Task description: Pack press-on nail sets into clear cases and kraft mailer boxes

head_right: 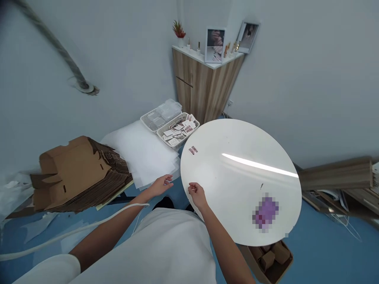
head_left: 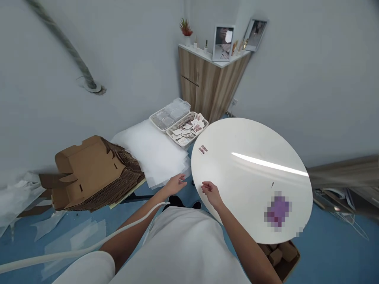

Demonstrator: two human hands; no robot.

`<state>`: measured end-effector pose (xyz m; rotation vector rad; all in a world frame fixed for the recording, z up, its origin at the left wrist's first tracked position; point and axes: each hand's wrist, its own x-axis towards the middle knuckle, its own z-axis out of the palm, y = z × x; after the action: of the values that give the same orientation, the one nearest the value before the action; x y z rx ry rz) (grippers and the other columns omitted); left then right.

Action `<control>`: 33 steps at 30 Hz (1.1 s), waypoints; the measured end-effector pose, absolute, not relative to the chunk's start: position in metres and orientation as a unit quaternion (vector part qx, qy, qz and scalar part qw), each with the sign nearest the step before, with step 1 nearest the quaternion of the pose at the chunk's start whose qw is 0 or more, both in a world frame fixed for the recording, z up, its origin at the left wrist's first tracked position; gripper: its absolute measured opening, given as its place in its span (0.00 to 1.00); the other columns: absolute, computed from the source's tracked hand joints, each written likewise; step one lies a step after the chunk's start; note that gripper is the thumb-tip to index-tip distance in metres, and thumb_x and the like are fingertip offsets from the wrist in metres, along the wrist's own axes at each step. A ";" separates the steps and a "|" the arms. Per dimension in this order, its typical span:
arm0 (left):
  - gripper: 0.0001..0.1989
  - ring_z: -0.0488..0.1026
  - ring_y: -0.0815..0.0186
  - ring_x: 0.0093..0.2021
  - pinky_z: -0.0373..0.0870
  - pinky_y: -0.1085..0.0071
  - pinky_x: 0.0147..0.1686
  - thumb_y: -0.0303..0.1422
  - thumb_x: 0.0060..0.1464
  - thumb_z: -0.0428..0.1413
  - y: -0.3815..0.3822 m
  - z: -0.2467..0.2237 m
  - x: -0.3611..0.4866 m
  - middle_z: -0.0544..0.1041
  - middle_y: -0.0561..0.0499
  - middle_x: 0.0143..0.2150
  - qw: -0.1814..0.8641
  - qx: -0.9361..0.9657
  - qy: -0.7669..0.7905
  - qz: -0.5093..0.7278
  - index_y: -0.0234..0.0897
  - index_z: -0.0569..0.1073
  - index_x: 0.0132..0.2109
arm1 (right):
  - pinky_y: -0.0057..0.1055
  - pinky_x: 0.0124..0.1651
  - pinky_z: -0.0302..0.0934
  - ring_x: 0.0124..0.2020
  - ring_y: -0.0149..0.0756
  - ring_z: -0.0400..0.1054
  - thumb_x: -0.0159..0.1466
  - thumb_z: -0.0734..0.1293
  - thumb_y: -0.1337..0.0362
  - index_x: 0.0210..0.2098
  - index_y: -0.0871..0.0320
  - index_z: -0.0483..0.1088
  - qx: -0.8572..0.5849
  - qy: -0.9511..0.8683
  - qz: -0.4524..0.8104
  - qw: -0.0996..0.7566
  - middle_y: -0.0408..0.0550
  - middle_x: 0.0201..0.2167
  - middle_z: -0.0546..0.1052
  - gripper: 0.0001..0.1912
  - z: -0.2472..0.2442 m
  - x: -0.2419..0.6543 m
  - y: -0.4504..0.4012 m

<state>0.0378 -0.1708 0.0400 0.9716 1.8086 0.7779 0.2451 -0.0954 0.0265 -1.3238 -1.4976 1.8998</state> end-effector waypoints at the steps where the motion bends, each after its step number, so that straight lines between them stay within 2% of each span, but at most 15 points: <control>1: 0.26 0.72 0.58 0.41 0.68 0.66 0.35 0.44 0.42 0.56 -0.173 0.042 0.033 0.72 0.42 0.46 0.449 0.397 0.735 0.318 0.38 0.68 0.49 | 0.34 0.36 0.62 0.27 0.31 0.65 0.50 0.65 0.58 0.38 0.56 0.68 -0.467 -0.542 0.676 0.176 0.45 0.30 0.73 0.16 0.028 0.241 -0.094; 7: 0.28 0.73 0.58 0.38 0.67 0.68 0.33 0.45 0.38 0.57 -0.200 0.047 -0.008 0.74 0.42 0.44 0.430 0.392 0.746 0.325 0.38 0.68 0.47 | 0.33 0.34 0.60 0.28 0.32 0.66 0.49 0.65 0.60 0.37 0.56 0.68 -0.458 -0.572 0.667 0.134 0.46 0.31 0.72 0.15 0.038 0.206 -0.091; 11: 0.31 0.73 0.58 0.38 0.67 0.69 0.33 0.44 0.36 0.58 -0.224 0.049 -0.039 0.73 0.42 0.45 0.439 0.383 0.752 0.309 0.38 0.67 0.49 | 0.33 0.33 0.61 0.27 0.33 0.66 0.48 0.63 0.65 0.38 0.57 0.68 -0.458 -0.576 0.659 0.155 0.47 0.32 0.72 0.16 0.036 0.167 -0.097; 16: 0.30 0.72 0.59 0.39 0.66 0.68 0.36 0.42 0.40 0.56 -0.232 0.054 -0.077 0.73 0.43 0.45 0.405 0.429 0.755 0.285 0.37 0.65 0.51 | 0.33 0.36 0.61 0.29 0.32 0.66 0.49 0.60 0.66 0.38 0.58 0.67 -0.425 -0.617 0.634 0.192 0.48 0.33 0.72 0.16 0.035 0.110 -0.100; 23: 0.27 0.72 0.62 0.40 0.66 0.67 0.38 0.42 0.47 0.52 -0.198 0.084 -0.128 0.71 0.43 0.47 0.364 0.491 0.729 0.308 0.35 0.62 0.54 | 0.32 0.35 0.61 0.29 0.32 0.66 0.50 0.63 0.60 0.38 0.57 0.68 -0.406 -0.668 0.598 0.176 0.48 0.34 0.73 0.16 0.051 0.048 -0.078; 28: 0.26 0.71 0.60 0.43 0.65 0.66 0.42 0.40 0.46 0.53 -0.159 0.089 -0.161 0.67 0.41 0.51 0.313 0.461 0.760 0.334 0.35 0.63 0.53 | 0.34 0.40 0.60 0.34 0.33 0.67 0.48 0.64 0.60 0.38 0.57 0.69 -0.427 -0.697 0.545 0.186 0.47 0.37 0.73 0.17 0.061 0.014 -0.038; 33: 0.24 0.68 0.58 0.47 0.66 0.66 0.41 0.41 0.45 0.55 -0.118 0.081 -0.194 0.66 0.41 0.51 0.324 0.388 0.786 0.357 0.36 0.66 0.50 | 0.35 0.41 0.61 0.42 0.38 0.66 0.49 0.64 0.59 0.41 0.57 0.68 -0.446 -0.690 0.546 0.163 0.50 0.40 0.72 0.20 0.066 -0.031 0.010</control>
<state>-0.1937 -0.1182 0.0807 1.0174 2.0612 0.9378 -0.0306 0.0099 0.0664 -1.2730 -1.9674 1.5571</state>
